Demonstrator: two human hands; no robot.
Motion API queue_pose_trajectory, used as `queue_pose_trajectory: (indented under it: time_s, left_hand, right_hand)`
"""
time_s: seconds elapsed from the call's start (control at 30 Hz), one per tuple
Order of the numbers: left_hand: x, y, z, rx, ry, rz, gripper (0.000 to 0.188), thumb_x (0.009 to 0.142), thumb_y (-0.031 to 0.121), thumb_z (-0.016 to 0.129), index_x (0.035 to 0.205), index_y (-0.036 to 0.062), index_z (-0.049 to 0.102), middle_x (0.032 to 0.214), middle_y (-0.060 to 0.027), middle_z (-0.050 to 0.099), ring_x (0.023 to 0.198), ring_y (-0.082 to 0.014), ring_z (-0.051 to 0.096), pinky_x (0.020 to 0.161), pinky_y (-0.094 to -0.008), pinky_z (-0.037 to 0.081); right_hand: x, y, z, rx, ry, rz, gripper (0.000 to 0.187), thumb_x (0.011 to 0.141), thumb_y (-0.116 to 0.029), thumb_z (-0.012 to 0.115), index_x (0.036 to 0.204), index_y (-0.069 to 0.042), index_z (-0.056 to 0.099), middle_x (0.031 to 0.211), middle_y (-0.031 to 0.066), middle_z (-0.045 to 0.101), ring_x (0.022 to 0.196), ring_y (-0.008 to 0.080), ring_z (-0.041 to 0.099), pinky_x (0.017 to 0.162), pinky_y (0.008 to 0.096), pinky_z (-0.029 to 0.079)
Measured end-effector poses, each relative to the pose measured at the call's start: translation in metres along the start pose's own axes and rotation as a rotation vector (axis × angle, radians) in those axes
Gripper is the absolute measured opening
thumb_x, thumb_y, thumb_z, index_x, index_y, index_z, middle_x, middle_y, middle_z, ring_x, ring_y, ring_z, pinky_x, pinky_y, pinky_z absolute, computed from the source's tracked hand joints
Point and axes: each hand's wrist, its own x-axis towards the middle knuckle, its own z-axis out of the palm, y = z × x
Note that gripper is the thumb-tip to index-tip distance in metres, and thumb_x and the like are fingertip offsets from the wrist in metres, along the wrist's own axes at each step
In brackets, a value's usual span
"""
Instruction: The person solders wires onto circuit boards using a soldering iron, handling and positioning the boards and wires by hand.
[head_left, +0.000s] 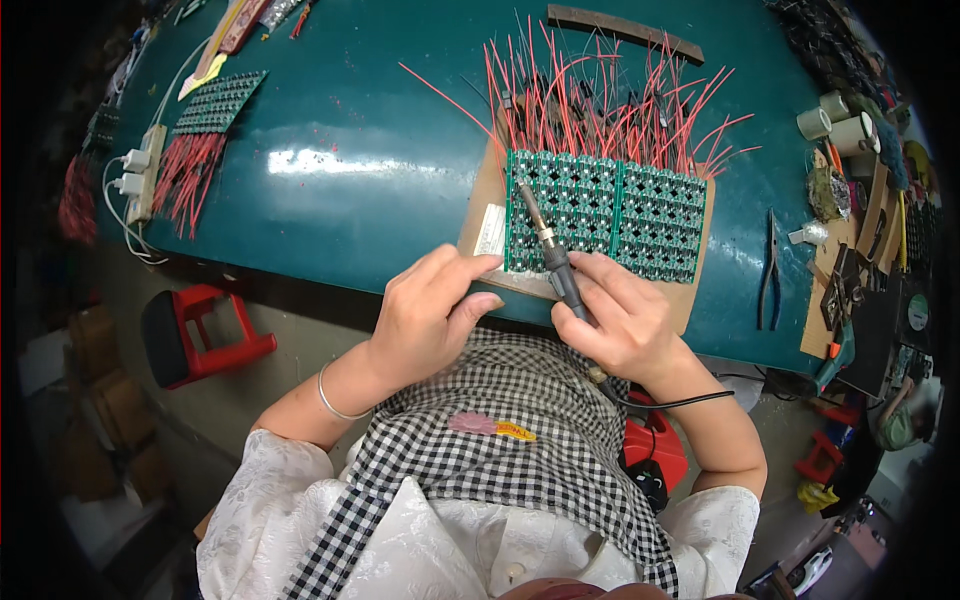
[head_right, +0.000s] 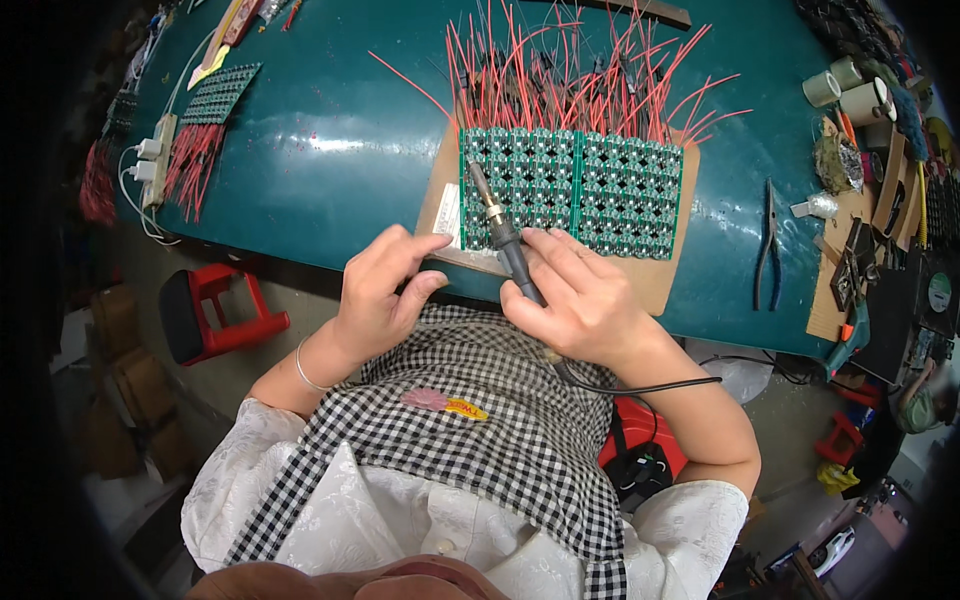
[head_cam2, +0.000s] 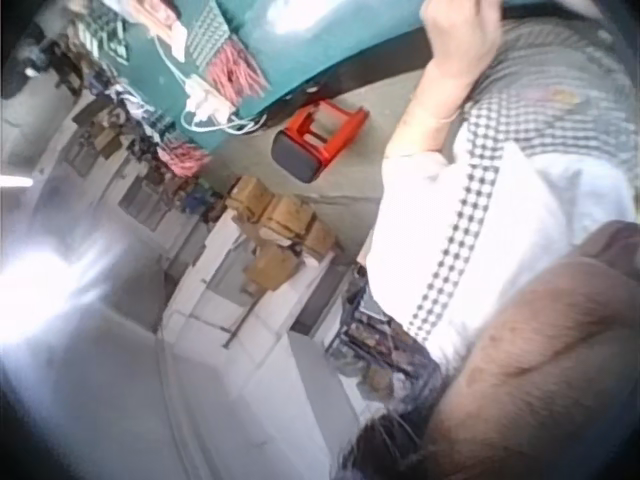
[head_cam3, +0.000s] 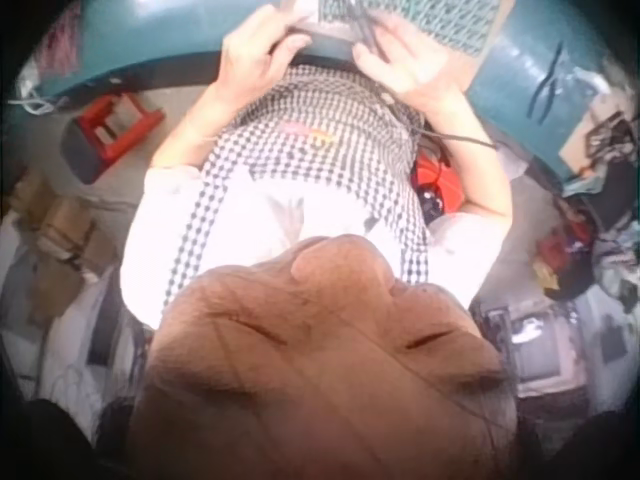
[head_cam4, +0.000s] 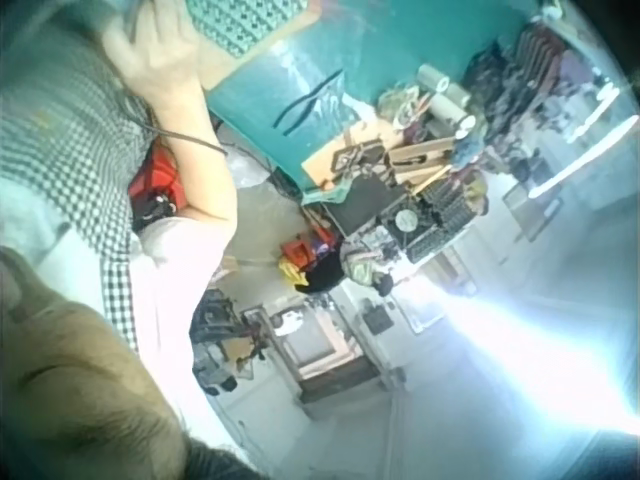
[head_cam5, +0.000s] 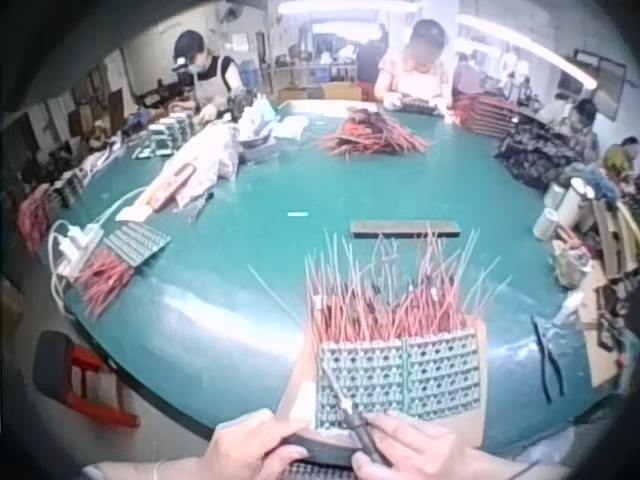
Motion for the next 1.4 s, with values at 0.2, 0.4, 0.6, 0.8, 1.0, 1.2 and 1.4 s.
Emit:
queue_pose_trajectory:
  time_s: [0.2, 0.4, 0.6, 0.8, 1.0, 1.2, 1.4]
  left_hand:
    - [0.005, -0.010, 0.016, -0.061, 0.009, 0.239, 0.022, 0.081, -0.005, 0.070, 0.101, 0.0010, 0.064, 0.084, -0.0121, 0.065, 0.074, -0.0300, 0.064, 0.065, -0.0388, 0.054]
    - [0.009, -0.006, 0.025, -0.143, 0.127, 0.194, 0.019, 0.078, -0.007, 0.074, 0.095, 0.0002, 0.067, 0.090, -0.0136, 0.071, 0.078, -0.0284, 0.070, 0.068, -0.0347, 0.056]
    - [0.018, -0.002, 0.035, -0.035, 0.153, 0.316, 0.019, 0.074, -0.005, 0.078, 0.090, -0.0004, 0.068, 0.096, -0.0138, 0.073, 0.081, -0.0272, 0.072, 0.069, -0.0338, 0.058]
    - [0.023, -0.004, 0.042, 0.054, 0.094, 0.298, 0.019, 0.073, -0.004, 0.078, 0.089, 0.0014, 0.069, 0.097, -0.0114, 0.074, 0.079, -0.0251, 0.072, 0.067, -0.0332, 0.059]
    - [0.022, -0.002, 0.043, 0.098, 0.085, 0.301, 0.019, 0.072, -0.004, 0.078, 0.088, 0.0026, 0.069, 0.096, -0.0108, 0.074, 0.079, -0.0248, 0.073, 0.066, -0.0329, 0.059]
    - [0.028, 0.004, 0.042, 0.089, 0.078, 0.255, 0.018, 0.072, -0.004, 0.078, 0.086, 0.0031, 0.068, 0.090, -0.0109, 0.071, 0.076, -0.0249, 0.071, 0.063, -0.0332, 0.058]
    - [0.029, 0.008, 0.041, 0.097, 0.065, 0.247, 0.018, 0.073, -0.004, 0.077, 0.086, 0.0033, 0.067, 0.090, -0.0107, 0.071, 0.074, -0.0247, 0.070, 0.062, -0.0327, 0.057]
  right_hand:
    - [-0.006, -0.004, -0.001, 0.044, -0.045, 0.038, 0.014, 0.078, -0.016, 0.068, 0.090, -0.013, 0.064, 0.100, 0.0165, 0.072, 0.104, 0.0314, 0.070, 0.092, 0.0450, 0.059]
    - [-0.015, -0.010, -0.006, 0.055, -0.105, 0.091, 0.014, 0.079, -0.016, 0.068, 0.092, -0.013, 0.063, 0.110, 0.0184, 0.070, 0.111, 0.0329, 0.066, 0.099, 0.0501, 0.055]
    - [-0.018, -0.014, -0.007, 0.053, -0.104, 0.126, 0.013, 0.081, -0.016, 0.068, 0.092, -0.013, 0.063, 0.114, 0.0172, 0.069, 0.115, 0.0330, 0.064, 0.102, 0.0511, 0.053]
    - [-0.029, -0.018, -0.018, 0.106, -0.059, 0.172, 0.015, 0.080, -0.016, 0.068, 0.094, -0.013, 0.064, 0.117, 0.0170, 0.069, 0.118, 0.0344, 0.062, 0.103, 0.0512, 0.051]
    - [-0.049, -0.039, -0.060, 0.442, 0.365, 0.641, 0.035, 0.094, -0.039, 0.063, 0.109, -0.007, 0.066, 0.103, 0.0167, 0.066, 0.096, 0.0317, 0.059, 0.084, 0.0437, 0.048]
    - [-0.057, -0.051, -0.069, 0.498, 0.400, 0.697, 0.042, 0.096, -0.039, 0.064, 0.112, -0.001, 0.069, 0.086, 0.0126, 0.062, 0.077, 0.0267, 0.059, 0.070, 0.0384, 0.049]
    - [-0.053, -0.052, -0.057, 0.507, 0.357, 0.747, 0.022, 0.076, -0.007, 0.074, 0.094, 0.006, 0.071, 0.075, 0.0132, 0.066, 0.065, 0.0269, 0.062, 0.061, 0.0357, 0.050]
